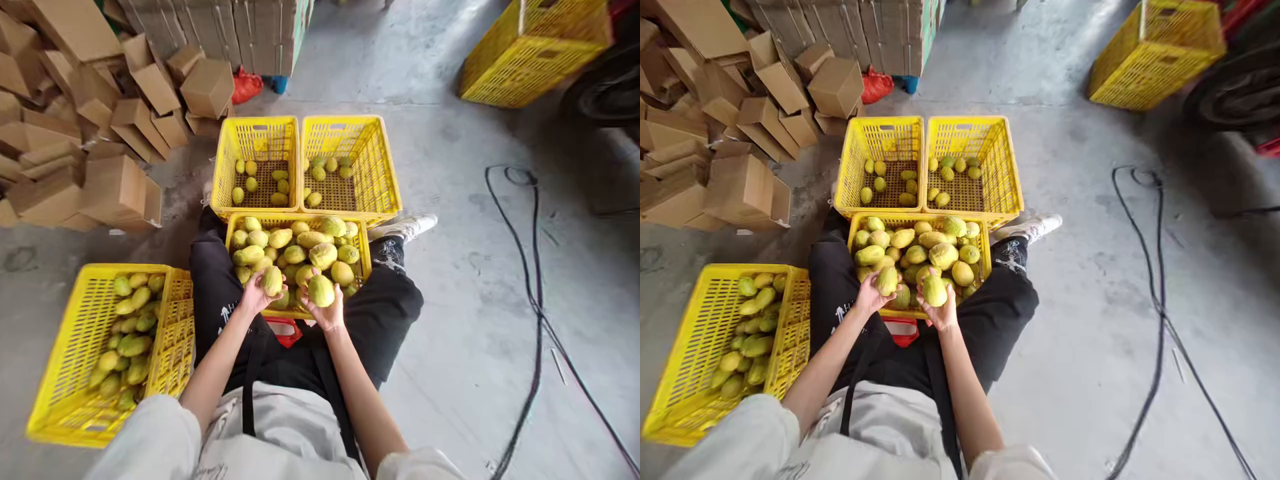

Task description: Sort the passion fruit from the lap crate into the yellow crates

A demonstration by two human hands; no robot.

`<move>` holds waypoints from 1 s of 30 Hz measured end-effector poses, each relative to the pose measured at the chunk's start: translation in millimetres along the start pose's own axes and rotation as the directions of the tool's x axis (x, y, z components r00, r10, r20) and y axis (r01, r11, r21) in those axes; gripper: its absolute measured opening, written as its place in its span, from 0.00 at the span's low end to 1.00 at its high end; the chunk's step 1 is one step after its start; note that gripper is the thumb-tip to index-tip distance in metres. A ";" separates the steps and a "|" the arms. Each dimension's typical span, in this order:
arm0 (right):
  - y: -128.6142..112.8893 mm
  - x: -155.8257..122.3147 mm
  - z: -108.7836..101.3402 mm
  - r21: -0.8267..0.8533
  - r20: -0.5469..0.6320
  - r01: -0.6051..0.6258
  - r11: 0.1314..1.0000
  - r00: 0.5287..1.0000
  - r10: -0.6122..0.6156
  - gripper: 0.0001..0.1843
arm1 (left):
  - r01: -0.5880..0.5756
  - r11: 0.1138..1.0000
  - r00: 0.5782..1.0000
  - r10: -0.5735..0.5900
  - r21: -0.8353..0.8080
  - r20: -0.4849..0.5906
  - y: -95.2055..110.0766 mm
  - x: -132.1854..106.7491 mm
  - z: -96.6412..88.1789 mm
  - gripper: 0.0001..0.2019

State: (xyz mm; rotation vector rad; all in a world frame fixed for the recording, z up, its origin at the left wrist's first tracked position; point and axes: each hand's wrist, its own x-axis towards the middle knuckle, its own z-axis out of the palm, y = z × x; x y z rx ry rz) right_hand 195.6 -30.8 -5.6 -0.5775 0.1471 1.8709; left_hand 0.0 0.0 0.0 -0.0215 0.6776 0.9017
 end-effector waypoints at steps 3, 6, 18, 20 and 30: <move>-2.0 0.8 -0.8 0.045 -0.054 -0.031 0.998 0.998 0.034 0.22 | -0.003 1.000 1.000 0.003 -0.005 0.005 1.2 -0.6 0.6 0.17; -3.5 1.9 -0.6 0.074 -0.058 -0.076 0.994 0.995 0.080 0.23 | 0.011 1.000 1.000 -0.011 0.000 0.023 1.5 -1.1 0.4 0.18; 1.2 1.7 2.2 -0.020 -0.012 -0.043 0.999 0.999 0.043 0.21 | -0.003 0.998 0.999 0.000 0.064 0.041 -2.7 0.0 -1.8 0.12; 1.7 1.9 1.4 -0.023 -0.017 -0.034 0.999 0.999 0.033 0.22 | -0.011 0.999 0.999 0.009 0.050 0.038 -1.7 -0.5 -0.3 0.13; -5.2 3.5 -1.3 0.138 -0.092 -0.026 0.990 0.995 0.039 0.24 | 0.013 0.999 0.999 -0.011 -0.037 0.030 -1.4 -2.6 1.0 0.18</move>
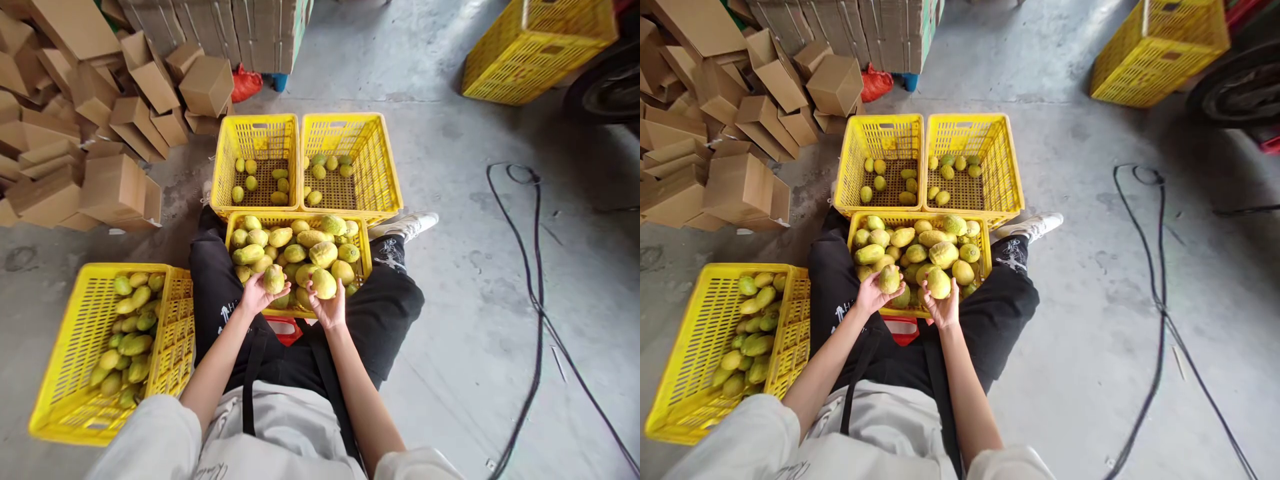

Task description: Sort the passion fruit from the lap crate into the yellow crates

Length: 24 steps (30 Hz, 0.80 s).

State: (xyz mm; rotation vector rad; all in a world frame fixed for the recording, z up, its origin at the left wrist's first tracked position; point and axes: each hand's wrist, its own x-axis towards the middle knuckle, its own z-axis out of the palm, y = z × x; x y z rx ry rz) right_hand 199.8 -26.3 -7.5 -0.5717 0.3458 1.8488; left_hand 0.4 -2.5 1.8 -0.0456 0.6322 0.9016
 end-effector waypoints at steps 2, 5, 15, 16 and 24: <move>1.4 0.3 1.0 -0.033 0.006 0.023 0.999 1.000 -0.023 0.26 | 0.019 1.000 0.999 -0.019 0.019 -0.031 -1.5 1.1 -1.6 0.16; 4.4 1.3 2.9 -0.085 0.000 0.034 0.996 0.999 -0.034 0.24 | 0.054 0.996 0.997 -0.050 0.067 -0.064 -2.8 2.4 -3.5 0.14; 4.4 -0.3 3.6 -0.132 -0.013 0.037 0.991 0.999 -0.039 0.21 | 0.058 0.993 0.998 -0.054 0.100 -0.037 -1.4 2.3 -0.8 0.14; 4.4 -0.9 3.3 -0.131 -0.017 0.046 0.990 0.999 -0.048 0.20 | 0.063 0.993 0.998 -0.059 0.103 -0.038 -1.5 2.1 -0.5 0.14; 4.5 -1.0 1.5 -0.136 -0.006 0.082 0.987 0.996 -0.084 0.19 | 0.024 0.998 1.000 -0.024 0.061 0.000 -0.7 0.0 2.0 0.21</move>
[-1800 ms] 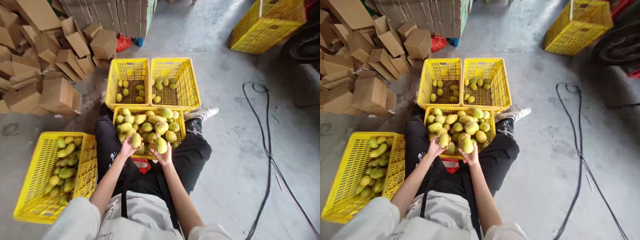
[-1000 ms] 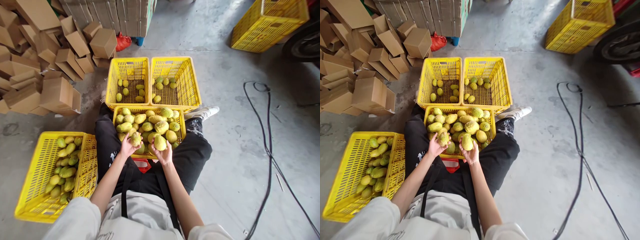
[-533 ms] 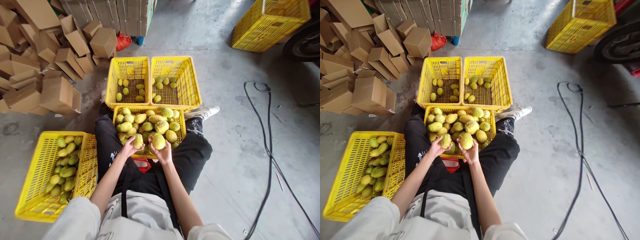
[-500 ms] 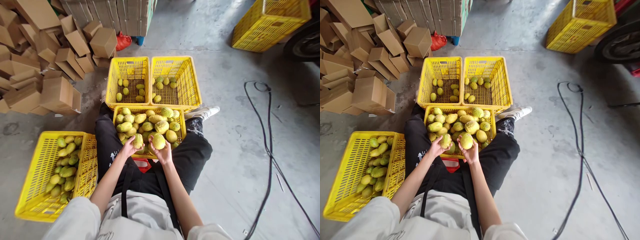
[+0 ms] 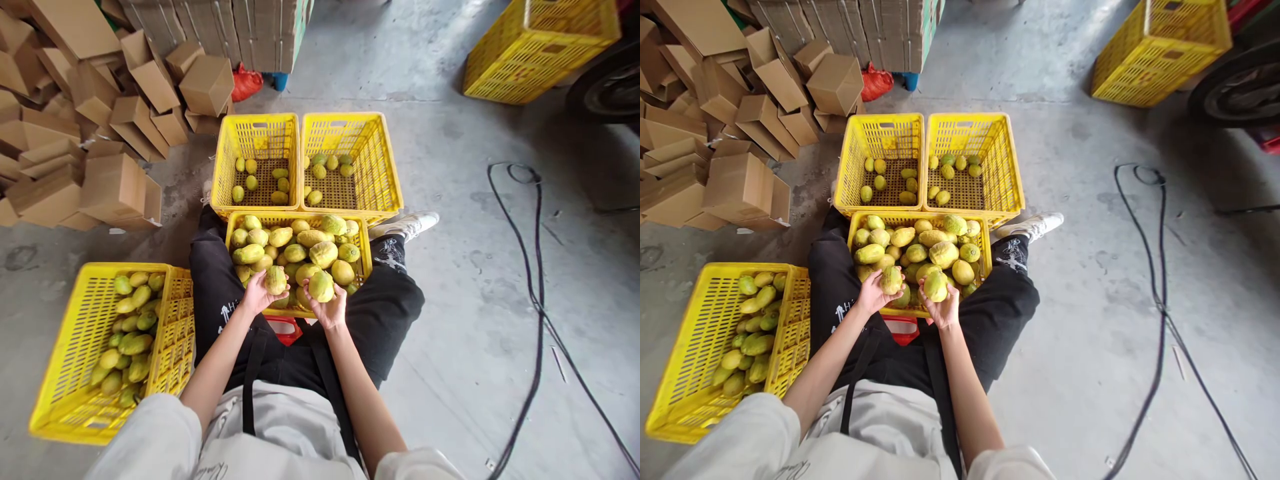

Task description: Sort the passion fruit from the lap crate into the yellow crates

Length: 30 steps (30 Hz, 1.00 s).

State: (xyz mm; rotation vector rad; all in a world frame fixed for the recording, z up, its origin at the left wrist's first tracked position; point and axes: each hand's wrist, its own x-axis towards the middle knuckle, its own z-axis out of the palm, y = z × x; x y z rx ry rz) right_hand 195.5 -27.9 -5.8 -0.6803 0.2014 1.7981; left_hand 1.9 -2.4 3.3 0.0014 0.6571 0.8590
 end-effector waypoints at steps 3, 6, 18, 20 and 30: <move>-0.3 -1.7 0.5 -0.018 0.032 -0.051 0.999 0.998 0.051 0.21 | -0.001 1.000 1.000 0.001 0.012 -0.007 0.8 0.4 -0.8 0.21; 1.4 -3.3 -0.9 -0.049 0.064 -0.072 0.996 0.995 0.075 0.22 | 0.011 0.999 0.999 -0.009 0.050 -0.037 0.6 1.7 -1.7 0.19; 1.5 -2.5 -1.1 -0.046 0.125 -0.140 0.989 0.982 0.145 0.20 | 0.033 0.997 0.999 -0.033 0.077 -0.009 -0.7 3.8 -4.6 0.19; 2.1 -1.0 -1.7 -0.054 0.144 -0.159 0.986 0.976 0.165 0.20 | 0.044 0.998 0.999 -0.044 0.051 0.013 -0.6 4.3 -5.6 0.23; 2.1 2.1 -5.0 -0.104 0.065 -0.173 0.979 0.981 0.180 0.18 | -0.025 0.999 0.999 0.026 -0.032 0.021 -0.6 2.6 -8.2 0.21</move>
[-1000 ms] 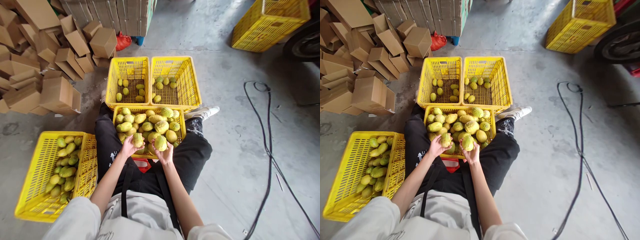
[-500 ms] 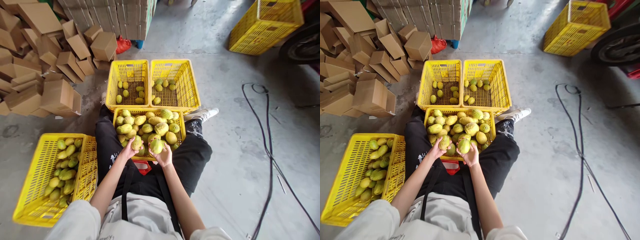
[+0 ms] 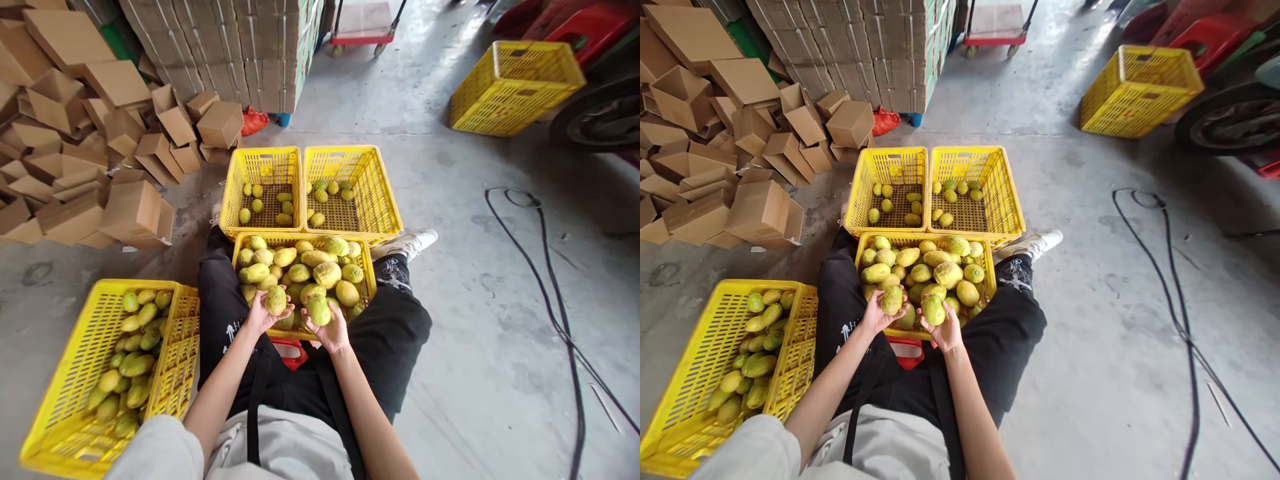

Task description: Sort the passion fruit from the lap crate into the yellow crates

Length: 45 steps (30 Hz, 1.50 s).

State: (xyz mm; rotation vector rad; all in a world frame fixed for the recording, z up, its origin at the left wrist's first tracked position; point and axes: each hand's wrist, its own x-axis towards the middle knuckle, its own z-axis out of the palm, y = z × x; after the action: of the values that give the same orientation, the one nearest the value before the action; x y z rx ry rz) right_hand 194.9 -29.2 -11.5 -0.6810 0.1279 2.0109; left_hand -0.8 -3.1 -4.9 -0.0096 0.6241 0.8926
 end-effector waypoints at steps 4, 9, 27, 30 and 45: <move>3.2 2.4 -0.2 -0.011 -0.080 0.015 1.000 0.997 -0.016 0.15 | 0.018 0.999 1.000 -0.019 0.045 0.022 -0.3 0.7 -4.1 0.22; 4.3 4.5 0.2 -0.014 -0.123 0.038 0.999 0.992 -0.040 0.15 | -0.002 0.998 1.000 0.000 0.064 0.021 -2.0 3.4 -7.7 0.23; -1.1 0.2 -0.4 0.058 -0.091 0.060 0.996 0.994 -0.055 0.18 | -0.106 0.994 0.980 0.102 -0.015 -0.171 -0.5 4.1 -0.4 0.18; 0.4 0.7 -0.6 0.037 -0.098 0.092 0.995 0.991 -0.088 0.18 | -0.098 0.994 0.979 0.088 -0.046 -0.186 -0.7 3.9 -1.4 0.18; 8.7 4.0 -6.3 -0.154 -0.034 -0.001 0.988 0.999 -0.004 0.16 | 0.021 1.000 0.970 -0.017 0.016 -0.241 -3.2 7.6 0.2 0.15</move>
State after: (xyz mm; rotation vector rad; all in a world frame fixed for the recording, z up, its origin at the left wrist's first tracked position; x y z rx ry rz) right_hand 188.8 -32.9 -20.4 -0.8134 -0.0082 2.0224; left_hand 5.2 0.4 -9.4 -0.1086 0.8571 0.8737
